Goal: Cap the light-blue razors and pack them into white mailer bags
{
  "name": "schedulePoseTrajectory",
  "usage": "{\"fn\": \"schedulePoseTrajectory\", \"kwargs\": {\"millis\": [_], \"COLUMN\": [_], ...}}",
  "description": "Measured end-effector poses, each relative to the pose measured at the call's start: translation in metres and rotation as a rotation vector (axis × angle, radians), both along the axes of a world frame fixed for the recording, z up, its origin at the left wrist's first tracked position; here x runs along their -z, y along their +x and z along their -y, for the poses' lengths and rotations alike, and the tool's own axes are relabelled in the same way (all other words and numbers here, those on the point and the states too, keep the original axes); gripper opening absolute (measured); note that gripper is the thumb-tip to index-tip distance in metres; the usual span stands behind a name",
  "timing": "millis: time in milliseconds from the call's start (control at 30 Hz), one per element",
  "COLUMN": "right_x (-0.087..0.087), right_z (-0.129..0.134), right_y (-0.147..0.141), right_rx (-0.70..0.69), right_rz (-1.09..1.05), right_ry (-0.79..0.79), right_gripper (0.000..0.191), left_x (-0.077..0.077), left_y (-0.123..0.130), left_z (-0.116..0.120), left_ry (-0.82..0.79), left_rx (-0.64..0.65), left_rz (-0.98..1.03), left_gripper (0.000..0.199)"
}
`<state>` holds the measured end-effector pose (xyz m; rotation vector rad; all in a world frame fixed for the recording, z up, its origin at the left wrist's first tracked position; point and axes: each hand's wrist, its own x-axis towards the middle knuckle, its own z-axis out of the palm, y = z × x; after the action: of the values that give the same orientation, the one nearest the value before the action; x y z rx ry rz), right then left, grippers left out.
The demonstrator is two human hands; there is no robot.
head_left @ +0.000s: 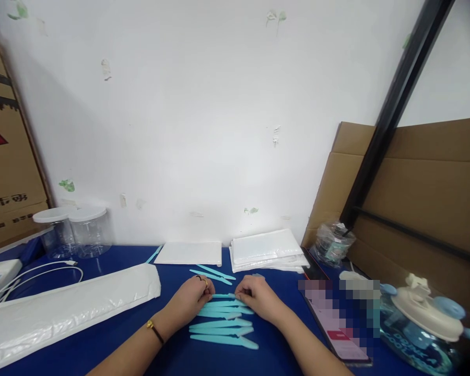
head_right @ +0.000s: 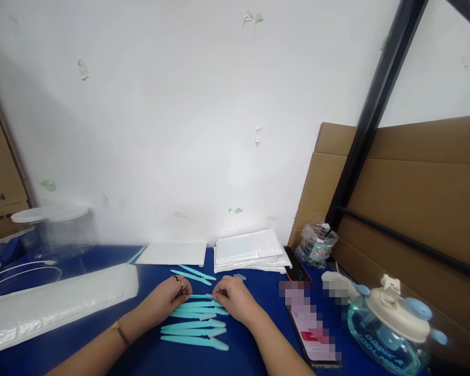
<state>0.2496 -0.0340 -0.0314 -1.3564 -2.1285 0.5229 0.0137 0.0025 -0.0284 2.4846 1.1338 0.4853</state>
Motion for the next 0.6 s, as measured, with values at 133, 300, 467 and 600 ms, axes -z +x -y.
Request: {"fn": "schedulePoseTrajectory", "kwargs": {"millis": [133,300,467,600], "right_x": [-0.006,-0.008,0.001,0.005], "right_z": [-0.002,-0.010,-0.015,-0.015], "right_y": [0.017,0.054,0.055,0.042], "right_rx": [-0.004,0.267,0.270,0.221], "right_rz": [-0.016,0.020,0.143,0.199], "right_ry": [0.003,0.103,0.064,0.071], "right_gripper": [0.016,0.016,0.012,0.015], "left_x": [0.002,0.006,0.007,0.004], "left_y": [-0.002,-0.015,-0.016,-0.013], "left_z": [-0.004,-0.020,-0.022,-0.020], "left_ry": [-0.019,0.151,0.145,0.045], "left_rx": [0.041,-0.072,-0.114,-0.159], "left_rz": [0.033,0.041,-0.027,-0.013], "left_gripper": [0.012,0.026,0.020,0.012]}}
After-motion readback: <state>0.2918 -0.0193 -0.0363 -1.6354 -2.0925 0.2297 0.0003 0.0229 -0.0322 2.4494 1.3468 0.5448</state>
